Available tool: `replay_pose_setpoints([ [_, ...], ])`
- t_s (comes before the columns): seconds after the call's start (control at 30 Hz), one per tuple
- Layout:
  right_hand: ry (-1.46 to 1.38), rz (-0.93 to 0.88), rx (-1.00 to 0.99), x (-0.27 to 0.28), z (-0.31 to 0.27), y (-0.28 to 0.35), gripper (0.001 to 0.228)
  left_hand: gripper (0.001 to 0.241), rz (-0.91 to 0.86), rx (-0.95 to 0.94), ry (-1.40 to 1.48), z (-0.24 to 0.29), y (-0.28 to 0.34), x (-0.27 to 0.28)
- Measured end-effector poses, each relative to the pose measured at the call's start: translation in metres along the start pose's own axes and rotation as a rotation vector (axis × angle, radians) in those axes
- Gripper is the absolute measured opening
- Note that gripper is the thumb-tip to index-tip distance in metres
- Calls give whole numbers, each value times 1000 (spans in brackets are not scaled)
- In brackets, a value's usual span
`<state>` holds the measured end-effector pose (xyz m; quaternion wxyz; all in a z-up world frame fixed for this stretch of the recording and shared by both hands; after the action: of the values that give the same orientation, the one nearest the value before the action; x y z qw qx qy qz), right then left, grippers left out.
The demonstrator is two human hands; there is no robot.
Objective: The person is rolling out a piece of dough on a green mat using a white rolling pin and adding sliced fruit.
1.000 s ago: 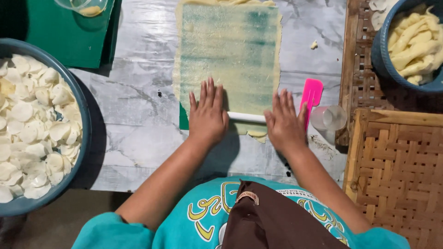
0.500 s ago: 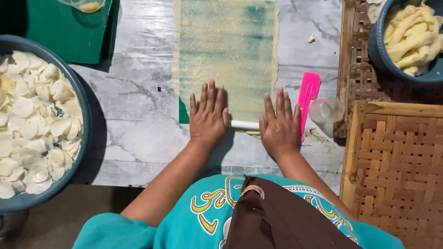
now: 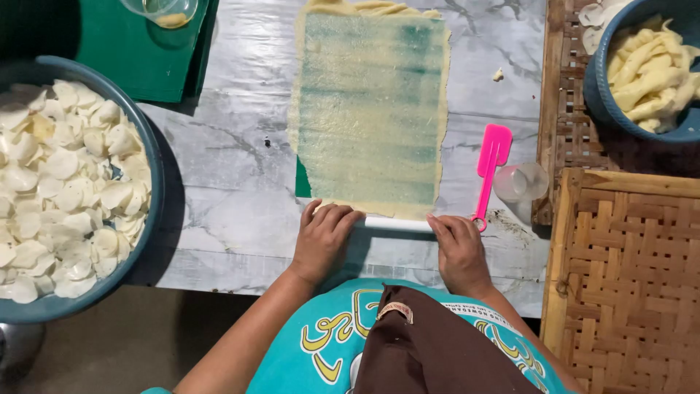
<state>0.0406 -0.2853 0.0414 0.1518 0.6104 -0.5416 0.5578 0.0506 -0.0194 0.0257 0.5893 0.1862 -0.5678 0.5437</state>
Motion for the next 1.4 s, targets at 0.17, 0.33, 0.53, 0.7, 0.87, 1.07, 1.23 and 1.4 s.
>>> replay_pose_setpoints([
  [0.17, 0, -2, 35, 19, -9, -32, 39, 35, 116, -61, -59, -5, -40, 16],
  [0.33, 56, -65, -18, 0, 16, -55, 35, 39, 9, -18, -9, -14, -93, 5],
  [0.53, 5, -105, -65, 13, 16, -108, 29, 58, -266, 51, -25, -8, -111, -29],
  [0.7, -67, -102, -78, -3, 42, -173, 25, 59, -179, 44, -23, -8, -111, -24],
  [0.87, -150, -60, -41, -37, 60, -278, 21, 60, -201, 42, 88, -8, -112, -18],
  [1.07, -215, -120, 138, -130, 70, -399, 29, 60, -193, -24, 150, -12, -114, -9],
  [1.23, -60, -227, 76, -196, 77, -449, 36, 53, -199, -19, 227, -18, -106, -13],
  [1.4, 22, -429, -7, -208, 70, -476, 36, 53, -208, 6, 264, -19, -104, -16],
])
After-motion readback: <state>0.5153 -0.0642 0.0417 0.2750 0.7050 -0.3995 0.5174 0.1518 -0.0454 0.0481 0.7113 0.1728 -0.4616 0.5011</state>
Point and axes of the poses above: each hand's wrist, its own y-axis away from the middle knuckle, its own x-axis out of the back of the hand, z = x × y, the point moved 6 cm from there along -y, towards the middle knuckle, and after that the axes turned 2 degrees about -z, right-handed, at the moved point
